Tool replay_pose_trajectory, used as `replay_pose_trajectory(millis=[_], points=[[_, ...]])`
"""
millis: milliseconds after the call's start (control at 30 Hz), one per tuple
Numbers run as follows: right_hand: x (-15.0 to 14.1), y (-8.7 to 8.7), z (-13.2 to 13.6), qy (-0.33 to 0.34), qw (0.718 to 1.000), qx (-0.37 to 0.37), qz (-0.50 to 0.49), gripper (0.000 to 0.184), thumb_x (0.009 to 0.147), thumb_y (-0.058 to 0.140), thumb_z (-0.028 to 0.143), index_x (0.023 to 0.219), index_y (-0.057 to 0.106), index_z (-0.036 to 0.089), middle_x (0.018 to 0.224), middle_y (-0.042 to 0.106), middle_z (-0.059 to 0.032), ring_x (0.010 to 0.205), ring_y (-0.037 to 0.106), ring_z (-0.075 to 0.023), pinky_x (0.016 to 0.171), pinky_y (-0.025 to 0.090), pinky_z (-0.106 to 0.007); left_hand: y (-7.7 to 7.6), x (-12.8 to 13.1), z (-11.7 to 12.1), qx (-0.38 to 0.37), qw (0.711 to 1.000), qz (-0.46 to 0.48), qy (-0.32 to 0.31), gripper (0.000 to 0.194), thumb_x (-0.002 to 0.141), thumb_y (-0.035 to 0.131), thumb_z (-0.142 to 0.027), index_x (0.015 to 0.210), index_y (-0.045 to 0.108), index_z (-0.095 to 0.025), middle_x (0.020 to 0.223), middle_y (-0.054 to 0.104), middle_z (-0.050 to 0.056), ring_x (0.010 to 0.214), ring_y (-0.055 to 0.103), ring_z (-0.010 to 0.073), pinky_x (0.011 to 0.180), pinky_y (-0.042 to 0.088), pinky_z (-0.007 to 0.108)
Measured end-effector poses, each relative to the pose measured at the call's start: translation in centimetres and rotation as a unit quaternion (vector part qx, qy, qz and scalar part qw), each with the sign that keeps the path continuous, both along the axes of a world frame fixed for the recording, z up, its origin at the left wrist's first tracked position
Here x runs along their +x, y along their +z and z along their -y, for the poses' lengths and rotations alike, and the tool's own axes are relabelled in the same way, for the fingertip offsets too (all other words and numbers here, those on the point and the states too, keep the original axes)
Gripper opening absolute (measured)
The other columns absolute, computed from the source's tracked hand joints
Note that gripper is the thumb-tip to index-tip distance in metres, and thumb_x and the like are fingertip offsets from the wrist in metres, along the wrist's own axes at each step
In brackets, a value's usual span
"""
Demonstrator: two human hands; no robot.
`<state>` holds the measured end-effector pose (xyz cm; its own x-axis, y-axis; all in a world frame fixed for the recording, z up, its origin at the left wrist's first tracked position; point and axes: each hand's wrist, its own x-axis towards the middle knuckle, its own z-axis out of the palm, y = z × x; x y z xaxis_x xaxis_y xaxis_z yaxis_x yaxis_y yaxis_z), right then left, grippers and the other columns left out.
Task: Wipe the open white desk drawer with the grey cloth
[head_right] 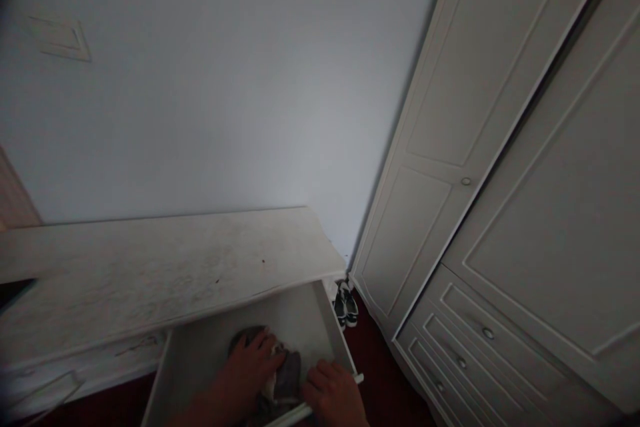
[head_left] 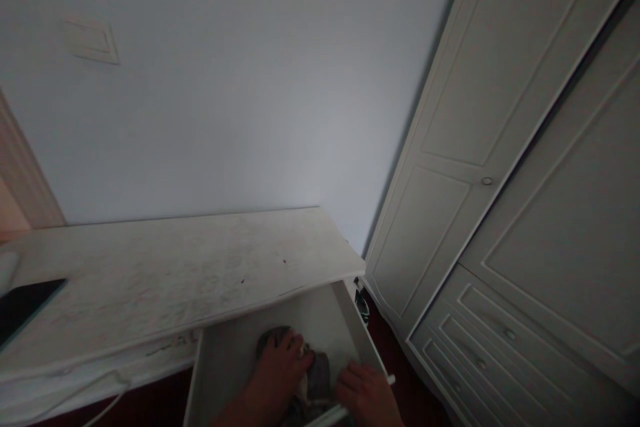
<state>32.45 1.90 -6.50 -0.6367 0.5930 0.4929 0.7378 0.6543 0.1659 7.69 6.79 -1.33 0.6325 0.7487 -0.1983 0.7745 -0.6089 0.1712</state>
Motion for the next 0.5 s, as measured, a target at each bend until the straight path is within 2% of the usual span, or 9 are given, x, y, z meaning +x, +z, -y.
replay_pose_trajectory(millis=[67, 133, 233, 300, 367, 500], points=[[0.0, 0.0, 0.0, -0.004, 1.0, 0.001, 0.014, 0.049, 0.095, 0.055, 0.071, 0.084, 0.051, 0.024, 0.076, 0.061, 0.0013, 0.073, 0.053, -0.019, 0.06, 0.031, -0.033, -0.7, -2.5, 0.5, 0.024, 0.997, -0.044, 0.055, 0.056, 0.094, 0.053, -0.019, 0.147, 0.056, -0.037, 0.161, 0.048, 0.014, 0.149, 0.038, 0.042, 0.109, 0.034, 0.077], [-0.1, -0.1, -0.1, -0.003, 1.0, 0.008, 0.017, 0.042, 0.098, 0.057, 0.062, 0.084, 0.051, 0.024, 0.076, 0.061, 0.0018, 0.071, 0.053, -0.0184, 0.059, 0.03, -0.032, -1.0, -4.9, 1.0, 0.04, 0.988, -0.088, 0.119, 0.066, 0.092, 0.049, -0.01, 0.148, 0.054, -0.044, 0.166, 0.042, 0.009, 0.15, 0.035, 0.0452, 0.104, 0.036, 0.079], [-0.2, -0.3, -0.1, -0.002, 1.0, 0.02, 0.001, 0.037, 0.099, 0.06, 0.055, 0.083, 0.051, 0.024, 0.074, 0.061, 0.0023, 0.07, 0.053, -0.0186, 0.059, 0.031, -0.033, -0.5, -7.5, 1.5, 0.042, 0.973, -0.138, 0.182, 0.083, 0.085, 0.046, -0.001, 0.153, 0.045, -0.05, 0.17, 0.036, 0.004, 0.149, 0.036, 0.0482, 0.096, 0.05, 0.069], [-0.2, -0.5, -0.2, -0.001, 1.0, 0.019, -0.008, 0.036, 0.098, 0.061, 0.055, 0.084, 0.053, 0.024, 0.074, 0.062, 0.0023, 0.07, 0.054, -0.0189, 0.06, 0.032, -0.033, 0.5, -8.3, 1.4, 0.026, 0.971, -0.149, 0.183, 0.09, 0.082, 0.045, 0.002, 0.155, 0.04, -0.051, 0.171, 0.032, 0.002, 0.149, 0.038, 0.0461, 0.095, 0.055, 0.061], [-0.2, -0.6, -0.2, -0.002, 1.0, 0.02, -0.011, 0.035, 0.098, 0.062, 0.054, 0.084, 0.054, 0.024, 0.073, 0.061, 0.0023, 0.069, 0.054, -0.0186, 0.06, 0.032, -0.033, 1.6, -8.5, 0.9, 0.0, 0.974, -0.142, 0.175, 0.097, 0.077, 0.047, 0.003, 0.156, 0.037, -0.052, 0.173, 0.029, -0.001, 0.151, 0.036, 0.0431, 0.1, 0.055, 0.058], [-0.4, -0.9, -0.4, 0.001, 0.999, 0.029, -0.018, 0.03, 0.102, 0.059, 0.045, 0.082, 0.054, 0.023, 0.07, 0.058, 0.0026, 0.067, 0.052, -0.0175, 0.059, 0.031, -0.032, 3.1, -8.1, -0.7, -0.003, 0.98, -0.12, 0.162, 0.093, 0.075, 0.048, 0.003, 0.156, 0.044, -0.043, 0.171, 0.034, 0.003, 0.151, 0.038, 0.0377, 0.105, 0.054, 0.054]])
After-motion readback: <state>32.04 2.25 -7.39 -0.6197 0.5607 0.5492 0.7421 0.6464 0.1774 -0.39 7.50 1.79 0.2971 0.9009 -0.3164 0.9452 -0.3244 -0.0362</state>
